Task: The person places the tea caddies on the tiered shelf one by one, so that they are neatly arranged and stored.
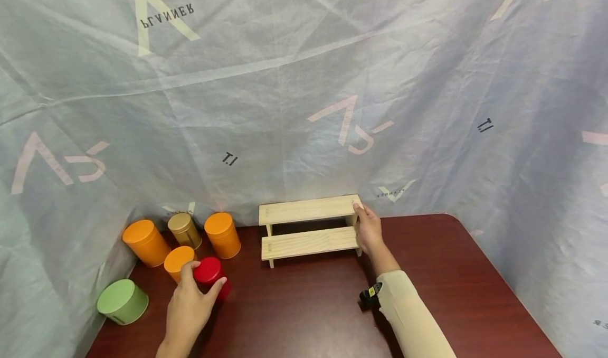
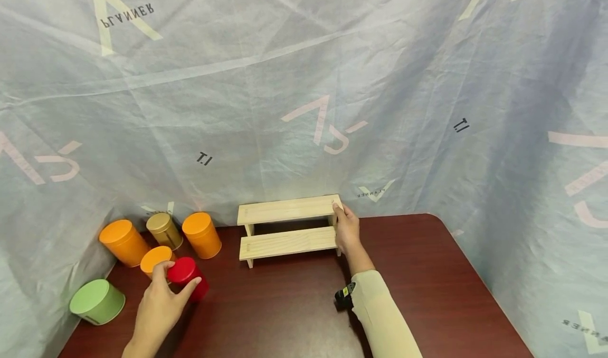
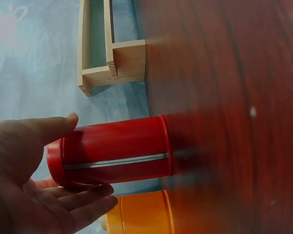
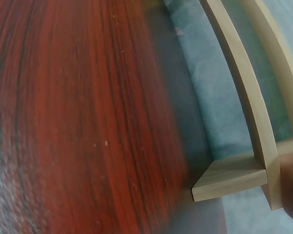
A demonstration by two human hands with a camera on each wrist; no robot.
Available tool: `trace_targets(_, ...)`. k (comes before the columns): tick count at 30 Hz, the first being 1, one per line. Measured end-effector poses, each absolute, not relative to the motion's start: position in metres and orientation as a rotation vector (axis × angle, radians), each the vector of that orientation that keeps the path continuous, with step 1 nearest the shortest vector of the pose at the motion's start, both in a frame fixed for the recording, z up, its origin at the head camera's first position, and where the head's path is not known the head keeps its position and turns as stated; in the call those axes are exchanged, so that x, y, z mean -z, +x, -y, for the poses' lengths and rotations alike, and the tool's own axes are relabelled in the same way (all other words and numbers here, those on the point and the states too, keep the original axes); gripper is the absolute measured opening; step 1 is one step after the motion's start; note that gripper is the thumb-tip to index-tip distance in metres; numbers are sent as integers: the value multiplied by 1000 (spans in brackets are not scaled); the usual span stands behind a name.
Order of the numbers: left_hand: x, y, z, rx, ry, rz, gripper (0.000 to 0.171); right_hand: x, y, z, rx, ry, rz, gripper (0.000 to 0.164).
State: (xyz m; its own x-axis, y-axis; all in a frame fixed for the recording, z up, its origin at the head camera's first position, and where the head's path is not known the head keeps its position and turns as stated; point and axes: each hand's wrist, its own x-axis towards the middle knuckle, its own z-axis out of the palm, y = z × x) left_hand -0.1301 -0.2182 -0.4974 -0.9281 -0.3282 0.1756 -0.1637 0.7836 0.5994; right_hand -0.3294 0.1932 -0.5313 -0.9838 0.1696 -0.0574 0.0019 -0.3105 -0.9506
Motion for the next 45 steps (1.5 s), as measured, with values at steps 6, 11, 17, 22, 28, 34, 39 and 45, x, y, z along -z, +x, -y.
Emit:
trace_targets(6, 500, -132, 214, 940, 364, 2605, 80, 529, -328, -193, -2472, -219, 1764, 52)
trace_targets(11, 493, -135, 211, 1028, 313, 2605, 74, 531, -329, -193, -2477, -207, 1743, 51)
trace_targets(17, 482, -141, 203, 1195, 221, 2615, 69, 532, -330, -192, -2469, -196, 1731, 43)
trace_targets(22, 474, -148, 193, 1281, 116, 2569, 64, 531, -329, -192, -2453, -198, 1728, 41)
trace_targets(28, 469, -156, 180, 1325, 32, 2522, 64, 530, -327, -192, -2444, -198, 1749, 43)
trace_targets(34, 463, -162, 169, 1381, -4, 2503, 67, 527, -326, -191, -2444, -202, 1741, 40)
trace_targets(39, 460, -163, 162, 1413, -44, 2488, 67, 527, -326, -191, -2429, -192, 1767, 44)
trace_targets(45, 462, -165, 157, 1420, -84, 2460, 66, 529, -325, -190, -2435, -219, 1750, 42)
